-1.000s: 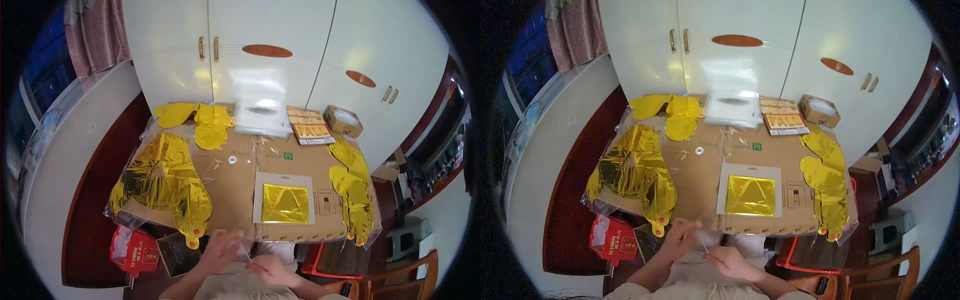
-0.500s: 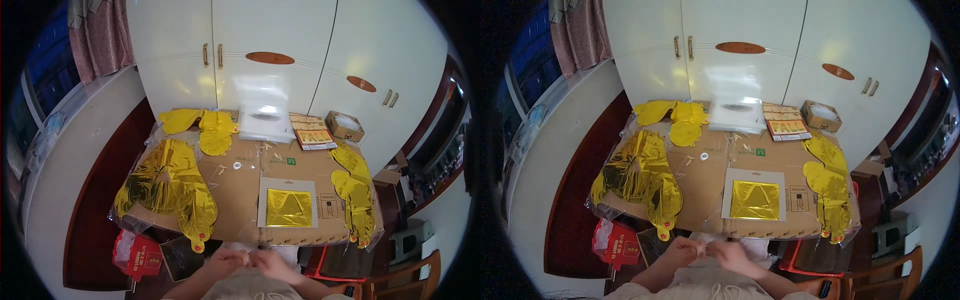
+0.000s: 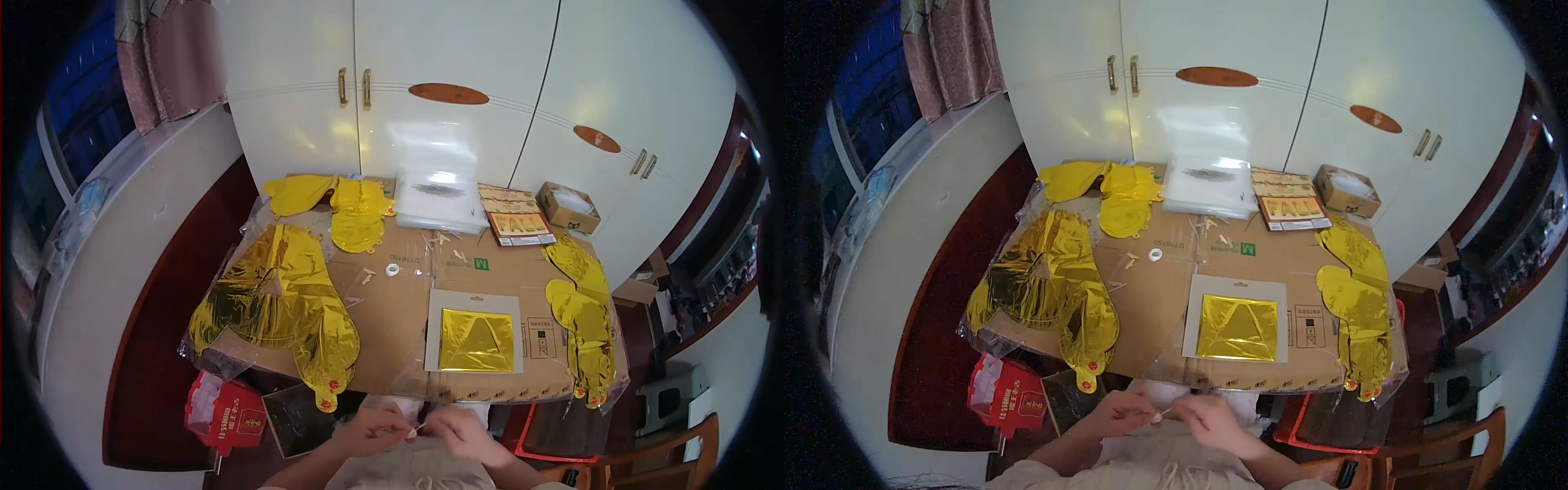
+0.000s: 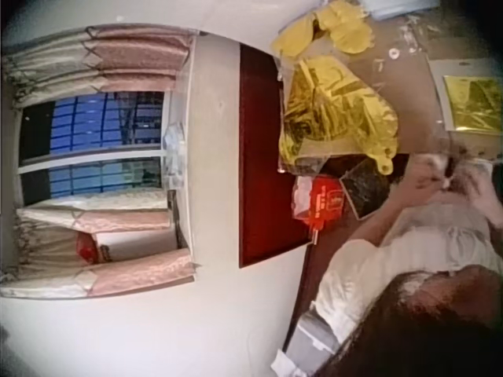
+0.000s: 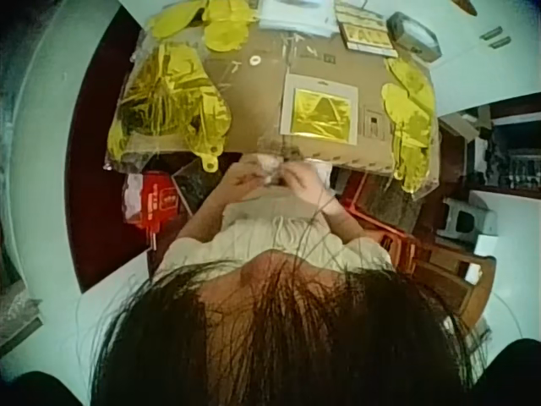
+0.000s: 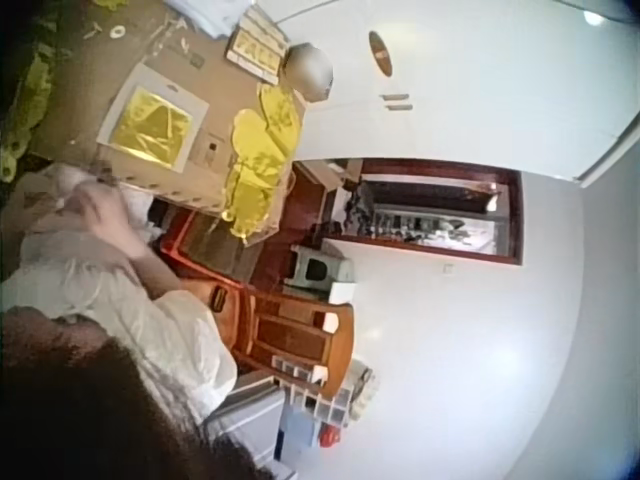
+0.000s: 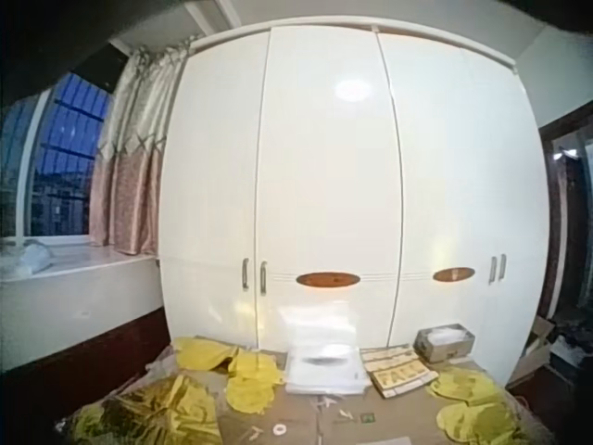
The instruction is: Folding gold-colored foil letter balloons and placing them on a cardboard box surface.
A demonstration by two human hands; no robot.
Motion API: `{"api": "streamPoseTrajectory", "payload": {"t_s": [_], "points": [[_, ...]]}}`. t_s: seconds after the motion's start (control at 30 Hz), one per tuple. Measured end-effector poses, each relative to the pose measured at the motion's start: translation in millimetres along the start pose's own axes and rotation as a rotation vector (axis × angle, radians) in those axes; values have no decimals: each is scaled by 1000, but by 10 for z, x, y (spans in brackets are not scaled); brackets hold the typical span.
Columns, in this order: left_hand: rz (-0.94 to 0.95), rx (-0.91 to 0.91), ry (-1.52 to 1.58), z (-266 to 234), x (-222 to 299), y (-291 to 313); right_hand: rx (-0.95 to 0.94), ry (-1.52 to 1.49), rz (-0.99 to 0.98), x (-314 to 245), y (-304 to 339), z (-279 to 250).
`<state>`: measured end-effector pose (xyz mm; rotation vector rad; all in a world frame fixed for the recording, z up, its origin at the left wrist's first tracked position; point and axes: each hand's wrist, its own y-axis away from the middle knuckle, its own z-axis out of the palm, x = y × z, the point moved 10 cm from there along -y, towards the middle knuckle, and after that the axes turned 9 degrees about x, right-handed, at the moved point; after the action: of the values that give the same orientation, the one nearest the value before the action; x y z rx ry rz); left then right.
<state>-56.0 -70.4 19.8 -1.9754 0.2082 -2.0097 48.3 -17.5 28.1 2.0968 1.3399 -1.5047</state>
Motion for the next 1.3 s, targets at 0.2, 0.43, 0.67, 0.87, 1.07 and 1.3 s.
{"api": "streamPoseTrajectory", "payload": {"t_s": [0.2,0.43,0.67,0.87,1.07,1.3], "points": [[74,122,-297,-87,61,-117,-117,96,-58,-171,93,167],[-167,222,80,-95,2,-116,-130,17,31,-47,67,208],[-65,152,199,-23,33,-102,-15,-106,238,226,47,124],[30,5,-115,37,40,-71,101,11,-9,-88,12,-188],[-37,181,-200,-16,25,-154,-4,92,-36,-219,29,-22],[-34,169,-213,-49,-7,-143,-82,147,7,-13,32,129]]}}
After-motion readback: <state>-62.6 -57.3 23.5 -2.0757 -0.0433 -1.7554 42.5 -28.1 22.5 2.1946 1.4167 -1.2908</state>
